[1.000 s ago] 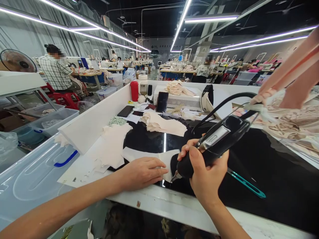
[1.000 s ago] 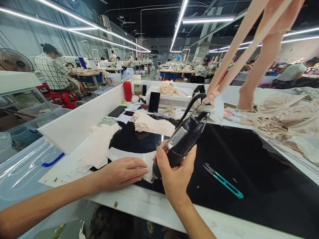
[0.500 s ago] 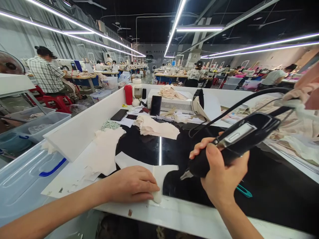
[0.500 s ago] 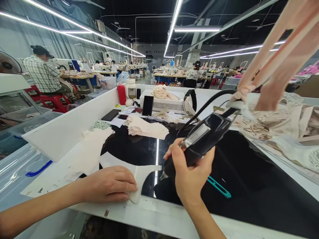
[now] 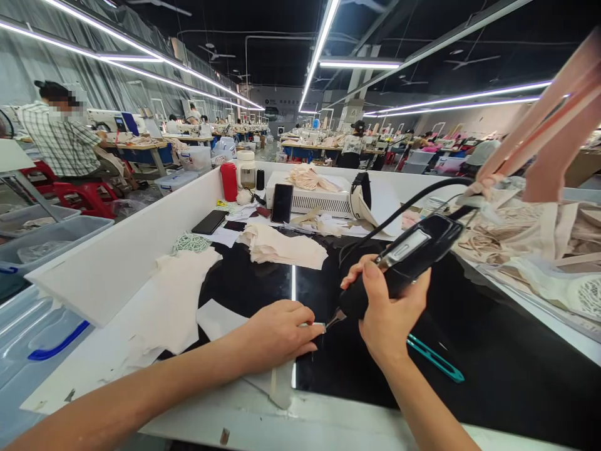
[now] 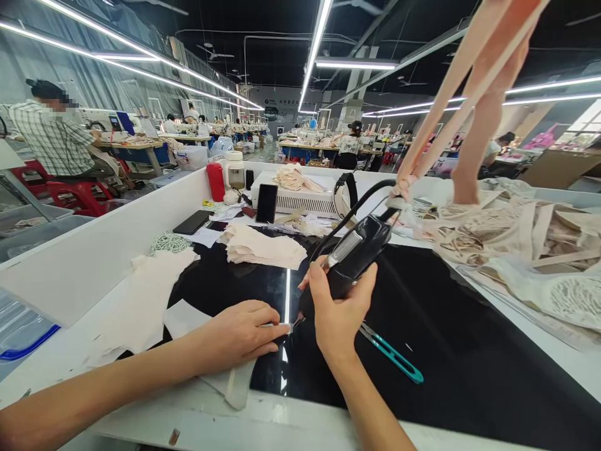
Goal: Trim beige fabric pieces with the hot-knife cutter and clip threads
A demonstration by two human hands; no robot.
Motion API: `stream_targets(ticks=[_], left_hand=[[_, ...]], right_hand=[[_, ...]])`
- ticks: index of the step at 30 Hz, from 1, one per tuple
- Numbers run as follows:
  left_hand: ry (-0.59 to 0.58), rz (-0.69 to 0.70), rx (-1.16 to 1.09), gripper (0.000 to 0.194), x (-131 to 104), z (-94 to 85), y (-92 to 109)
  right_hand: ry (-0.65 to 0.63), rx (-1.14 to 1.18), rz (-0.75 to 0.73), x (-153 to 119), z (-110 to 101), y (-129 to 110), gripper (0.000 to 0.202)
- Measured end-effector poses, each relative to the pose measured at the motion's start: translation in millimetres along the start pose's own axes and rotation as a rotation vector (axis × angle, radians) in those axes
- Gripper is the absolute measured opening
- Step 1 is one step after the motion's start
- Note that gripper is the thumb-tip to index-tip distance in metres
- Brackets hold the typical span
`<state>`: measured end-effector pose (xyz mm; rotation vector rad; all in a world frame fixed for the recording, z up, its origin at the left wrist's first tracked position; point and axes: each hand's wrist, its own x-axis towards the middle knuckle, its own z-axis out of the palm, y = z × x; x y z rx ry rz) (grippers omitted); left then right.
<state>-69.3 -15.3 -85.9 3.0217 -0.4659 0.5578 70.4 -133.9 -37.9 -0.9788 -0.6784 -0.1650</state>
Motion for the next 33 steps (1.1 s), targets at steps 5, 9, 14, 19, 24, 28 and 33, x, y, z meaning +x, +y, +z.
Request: stream_targets(ticks=[5,9,14,19,24,28,33], left_hand=[[0.011,-0.021,0.006,0.02,-5.0,5.1,0.6],[0.042,-0.037,-0.033,0.02,-8.9,6.0,1.7],[0.065,-0.054,-0.066,0.018,-9.8,7.0,2.2],[0.074,-0.058,-0.086,0.019,-10.1,8.8,1.5],[0.091,-0.057,-0.084,0.018,-10.8,9.6,2.5],[0.082,-0.066,-0.082,0.019,-11.1,9.3,3.1],[0.075,-0.07,-0.084,0.02,-11.4,8.9,3.5]], right_hand=[[0.004,-0.008,0.008,-0.9,-2.8,1.7,0.032],[0.003,-0.012,0.017,-0.7,-4.3,3.7,0.032],[0.001,-0.018,0.006,-0.4,-3.4,5.7,0.031],[0.017,-0.01,0.009,-0.9,0.8,5.7,0.033],[0.012,-0.011,0.03,-2.5,3.5,6.1,0.033],[-0.003,-0.016,0.042,-4.3,3.4,6.6,0.032],[-0.012,-0.011,0.03,-4.6,4.1,7.6,0.033]])
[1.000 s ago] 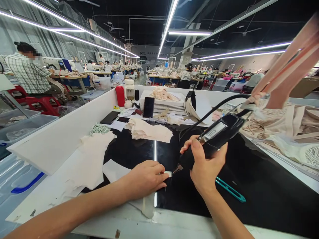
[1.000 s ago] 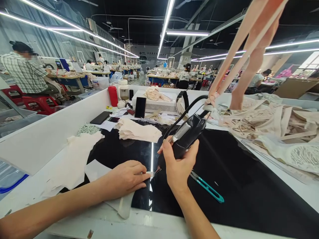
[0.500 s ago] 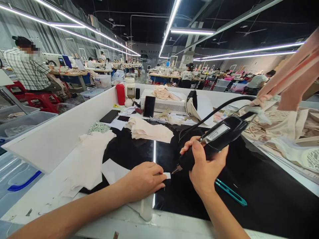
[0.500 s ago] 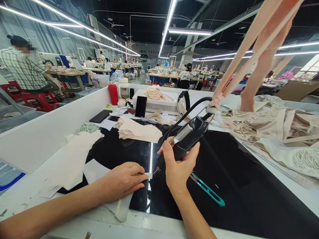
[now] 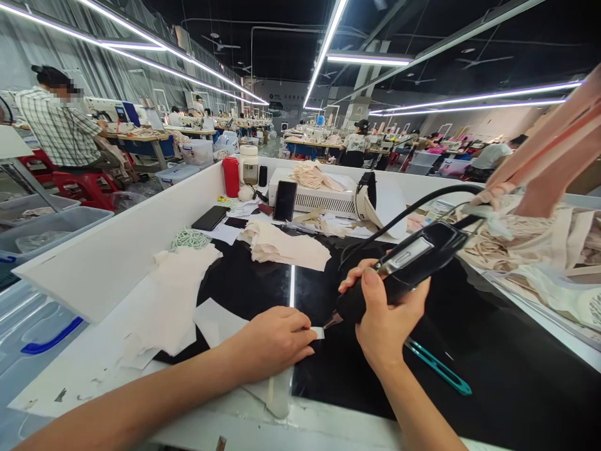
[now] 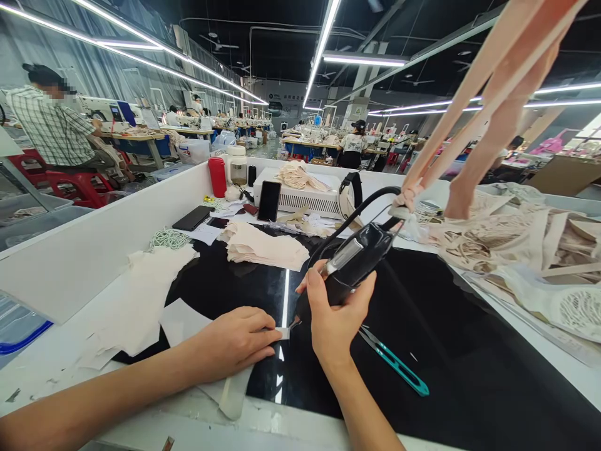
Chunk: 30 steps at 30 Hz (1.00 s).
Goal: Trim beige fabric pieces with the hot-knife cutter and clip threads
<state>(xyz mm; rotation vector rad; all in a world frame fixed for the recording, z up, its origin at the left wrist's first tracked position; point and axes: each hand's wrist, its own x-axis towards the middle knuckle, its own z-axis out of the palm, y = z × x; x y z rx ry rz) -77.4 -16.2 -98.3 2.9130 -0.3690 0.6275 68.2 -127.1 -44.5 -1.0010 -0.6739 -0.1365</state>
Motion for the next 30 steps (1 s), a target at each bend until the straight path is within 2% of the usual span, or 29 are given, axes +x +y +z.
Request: stream_targets(ticks=[6,14,19,30], left_hand=[[0.001,0.006,0.001,0.018,0.4,0.1,-0.4],[-0.018,0.005,0.019,0.015,2.7,-2.9,1.0],[-0.018,-0.001,0.014,0.014,2.0,-2.4,0.7],[0.009,-0.006,0.018,0.014,-0.3,1.9,-0.4]], right_hand=[[0.01,-0.041,0.003,1.0,1.4,0.2,0.028],[-0.005,0.011,0.039,-4.7,-2.5,-9.5,0.038],[-0.011,-0.026,0.039,-7.8,-2.6,-10.5,0.033],[0.017,-0.001,0.002,-0.2,-1.4,-1.7,0.037]])
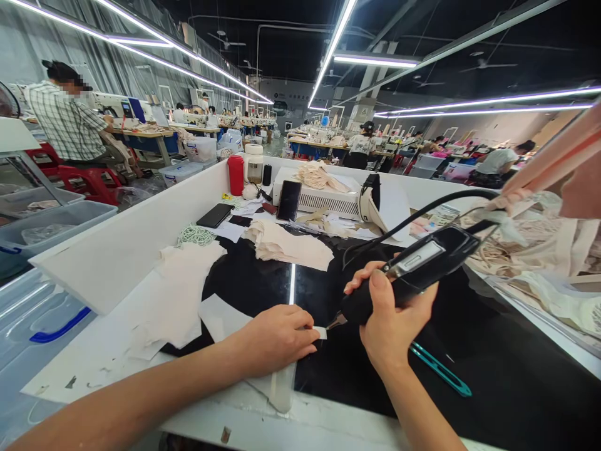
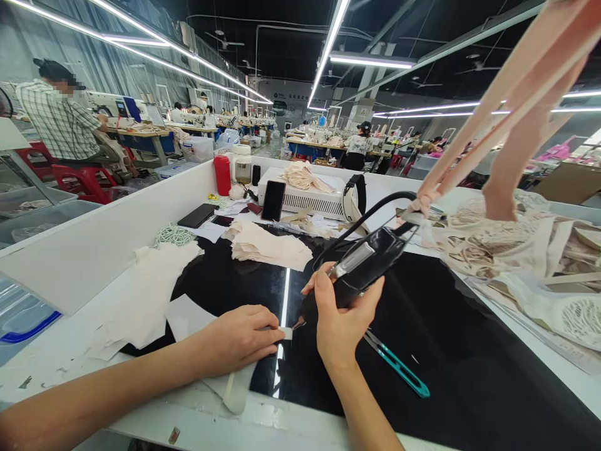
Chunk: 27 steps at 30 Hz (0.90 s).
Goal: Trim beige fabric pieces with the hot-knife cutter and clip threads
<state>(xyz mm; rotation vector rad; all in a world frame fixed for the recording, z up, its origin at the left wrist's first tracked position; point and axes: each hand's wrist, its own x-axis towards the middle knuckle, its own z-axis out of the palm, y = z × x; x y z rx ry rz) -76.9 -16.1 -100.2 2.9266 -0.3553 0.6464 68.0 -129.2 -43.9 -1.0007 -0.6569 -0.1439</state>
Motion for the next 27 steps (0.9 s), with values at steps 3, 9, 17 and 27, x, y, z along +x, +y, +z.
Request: stream_targets(ticks=[3,9,17,27], left_hand=[[0.006,0.001,-0.009,0.016,-0.7,2.6,-0.6],[-0.001,-0.011,-0.032,0.013,-2.8,0.2,-0.1],[0.037,0.016,0.038,0.018,-5.0,-2.3,1.0],[0.117,0.047,0.048,0.021,-5.2,3.3,1.4]], right_hand=[[-0.008,-0.021,0.015,-0.9,-0.2,0.7,0.035],[0.005,-0.041,-0.016,-1.9,-1.2,-1.8,0.038],[0.047,-0.088,-0.035,-5.3,-5.2,-6.9,0.042],[0.066,-0.082,-0.016,-6.4,-2.6,-14.4,0.044]])
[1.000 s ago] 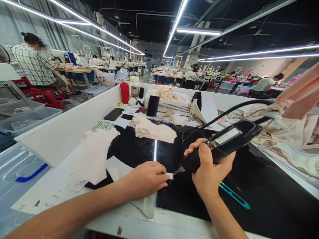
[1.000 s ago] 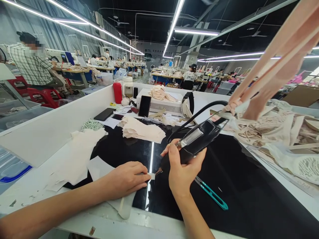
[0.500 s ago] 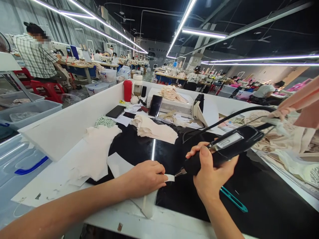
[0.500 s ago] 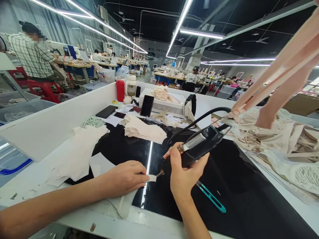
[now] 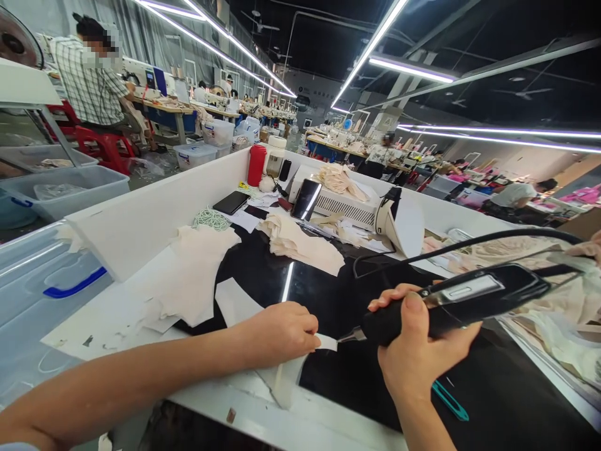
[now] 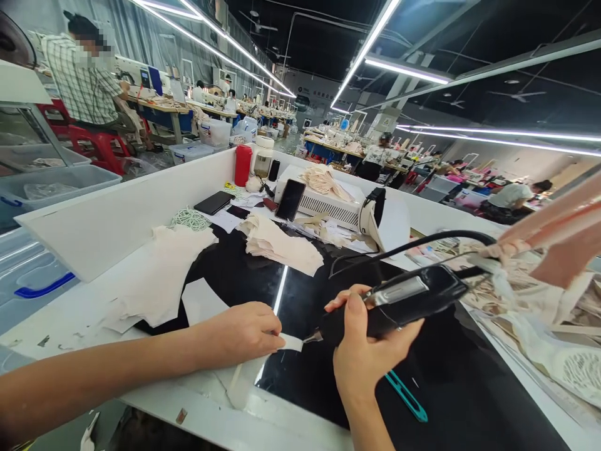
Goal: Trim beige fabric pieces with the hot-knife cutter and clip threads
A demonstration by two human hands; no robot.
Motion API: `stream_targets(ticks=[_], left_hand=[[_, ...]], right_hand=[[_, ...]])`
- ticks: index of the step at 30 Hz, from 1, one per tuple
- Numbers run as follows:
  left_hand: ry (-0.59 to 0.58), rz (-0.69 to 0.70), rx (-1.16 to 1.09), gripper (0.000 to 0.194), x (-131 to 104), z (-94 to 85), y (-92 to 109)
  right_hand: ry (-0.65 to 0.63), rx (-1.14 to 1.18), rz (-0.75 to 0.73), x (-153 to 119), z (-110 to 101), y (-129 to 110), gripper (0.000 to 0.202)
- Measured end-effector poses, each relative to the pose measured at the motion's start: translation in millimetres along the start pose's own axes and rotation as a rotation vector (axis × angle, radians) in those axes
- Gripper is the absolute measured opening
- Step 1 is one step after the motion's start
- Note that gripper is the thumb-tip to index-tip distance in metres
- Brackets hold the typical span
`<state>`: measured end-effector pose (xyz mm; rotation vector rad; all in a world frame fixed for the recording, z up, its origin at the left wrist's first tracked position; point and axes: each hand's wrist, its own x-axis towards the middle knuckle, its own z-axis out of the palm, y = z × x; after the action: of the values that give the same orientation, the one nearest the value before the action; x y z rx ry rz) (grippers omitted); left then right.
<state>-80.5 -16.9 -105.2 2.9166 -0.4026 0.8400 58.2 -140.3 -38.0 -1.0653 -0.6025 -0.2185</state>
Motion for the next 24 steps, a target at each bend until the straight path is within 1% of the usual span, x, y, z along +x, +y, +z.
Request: stream_targets(ticks=[5,12,16,20,24], left_hand=[[0.005,0.014,-0.022,0.017,-0.1,0.6,-0.2],[-0.041,0.03,-0.045,0.017,-0.4,0.4,0.4],[-0.032,0.022,-0.042,0.015,-0.7,2.9,0.1],[-0.038,0.023,-0.023,0.015,-0.6,5.6,0.2],[-0.038,0.024,0.013,0.016,-1.0,7.7,0.6]], right_hand=[[0.011,0.01,-0.015,0.0,0.1,-2.1,0.045],[0.042,-0.001,-0.039,3.2,-1.7,0.4,0.052],[0.043,0.025,-0.012,2.8,5.5,-3.1,0.046],[0.005,0.068,0.007,-0.9,15.2,-4.8,0.044],[-0.026,0.091,0.027,-6.4,20.4,-1.9,0.043]])
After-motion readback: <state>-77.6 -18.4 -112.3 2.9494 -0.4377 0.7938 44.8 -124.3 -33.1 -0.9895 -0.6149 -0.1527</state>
